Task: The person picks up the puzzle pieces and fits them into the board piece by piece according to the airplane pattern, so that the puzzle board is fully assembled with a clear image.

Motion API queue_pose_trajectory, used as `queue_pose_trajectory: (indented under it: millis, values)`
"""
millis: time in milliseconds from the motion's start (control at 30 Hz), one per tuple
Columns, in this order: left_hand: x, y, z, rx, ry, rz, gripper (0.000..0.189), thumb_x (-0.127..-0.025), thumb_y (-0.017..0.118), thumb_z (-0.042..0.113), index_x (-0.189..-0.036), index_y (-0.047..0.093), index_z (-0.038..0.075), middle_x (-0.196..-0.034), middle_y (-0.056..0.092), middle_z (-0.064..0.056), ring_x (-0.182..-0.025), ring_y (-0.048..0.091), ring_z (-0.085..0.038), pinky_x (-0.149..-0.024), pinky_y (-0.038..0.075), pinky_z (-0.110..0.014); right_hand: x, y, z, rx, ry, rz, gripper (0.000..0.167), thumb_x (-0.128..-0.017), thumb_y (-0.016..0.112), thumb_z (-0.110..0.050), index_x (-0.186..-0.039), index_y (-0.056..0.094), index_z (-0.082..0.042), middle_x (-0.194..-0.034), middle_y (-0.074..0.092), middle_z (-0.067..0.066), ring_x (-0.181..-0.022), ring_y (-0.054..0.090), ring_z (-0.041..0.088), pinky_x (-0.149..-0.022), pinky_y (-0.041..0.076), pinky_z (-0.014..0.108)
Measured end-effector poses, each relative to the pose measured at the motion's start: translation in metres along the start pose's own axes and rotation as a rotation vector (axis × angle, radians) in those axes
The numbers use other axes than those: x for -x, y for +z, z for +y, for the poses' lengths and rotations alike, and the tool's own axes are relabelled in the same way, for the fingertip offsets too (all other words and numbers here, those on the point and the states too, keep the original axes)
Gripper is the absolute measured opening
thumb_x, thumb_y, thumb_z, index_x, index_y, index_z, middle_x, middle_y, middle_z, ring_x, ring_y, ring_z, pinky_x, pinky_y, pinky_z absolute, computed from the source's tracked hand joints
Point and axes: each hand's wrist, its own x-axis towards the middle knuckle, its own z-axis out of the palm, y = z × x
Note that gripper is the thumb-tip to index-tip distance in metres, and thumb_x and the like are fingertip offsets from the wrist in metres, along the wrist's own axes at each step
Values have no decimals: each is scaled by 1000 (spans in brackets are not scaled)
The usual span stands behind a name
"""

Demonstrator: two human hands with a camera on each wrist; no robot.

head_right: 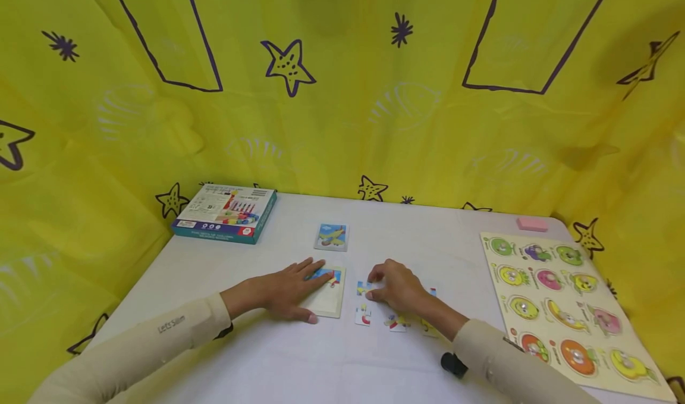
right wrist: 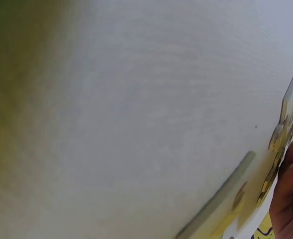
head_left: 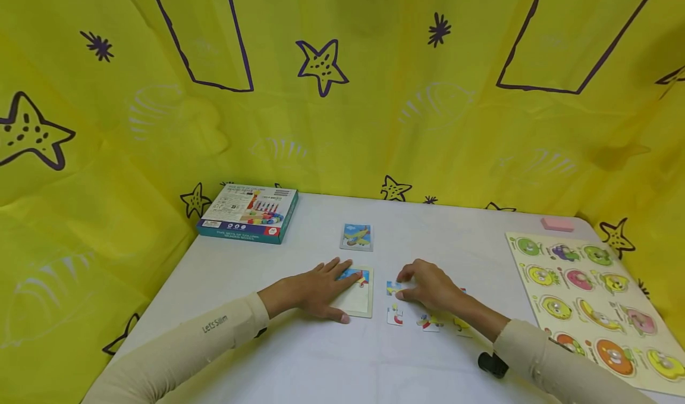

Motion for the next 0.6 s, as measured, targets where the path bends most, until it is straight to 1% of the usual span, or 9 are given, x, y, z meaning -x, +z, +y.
queue_pose_trajectory:
  millis: [133,333,533,600]
  values:
    - [0,0,0,1,-2,0,97,-89,57,71,-163,13,28,-170,10,-7,-156,11,-35,-123,22,-54,-1,0,0,-22,-25,-22,24,-82,84,-20,-100,69,-13,-96,63,-1,-92,56,18,-88,50,38]
    - [1,-1,0,2,-4,0,97,-88,58,71,-163,13,28,-170,9,-6,-156,11,-35,-124,21,-53,-1,-1,1,-100,-68,-78,23,-86,80,-15,-96,59,-14,-87,59,-3,-82,53,14,-73,44,26]
    - [1,-1,0,9,0,5,97,-89,58,70,-163,13,27,-170,10,-7,-156,11,-35,-123,22,-54,1,-4,4,-151,-128,-129,17,-89,77,-15,-91,59,-14,-85,59,-3,-73,52,12,-63,43,21]
    - [0,0,-1,7,2,8,97,-88,58,70,-163,14,26,-170,10,-8,-156,12,-36,-123,22,-54,2,-5,4,-175,-149,-151,15,-90,75,-14,-90,60,-13,-85,60,-2,-68,54,11,-59,44,21]
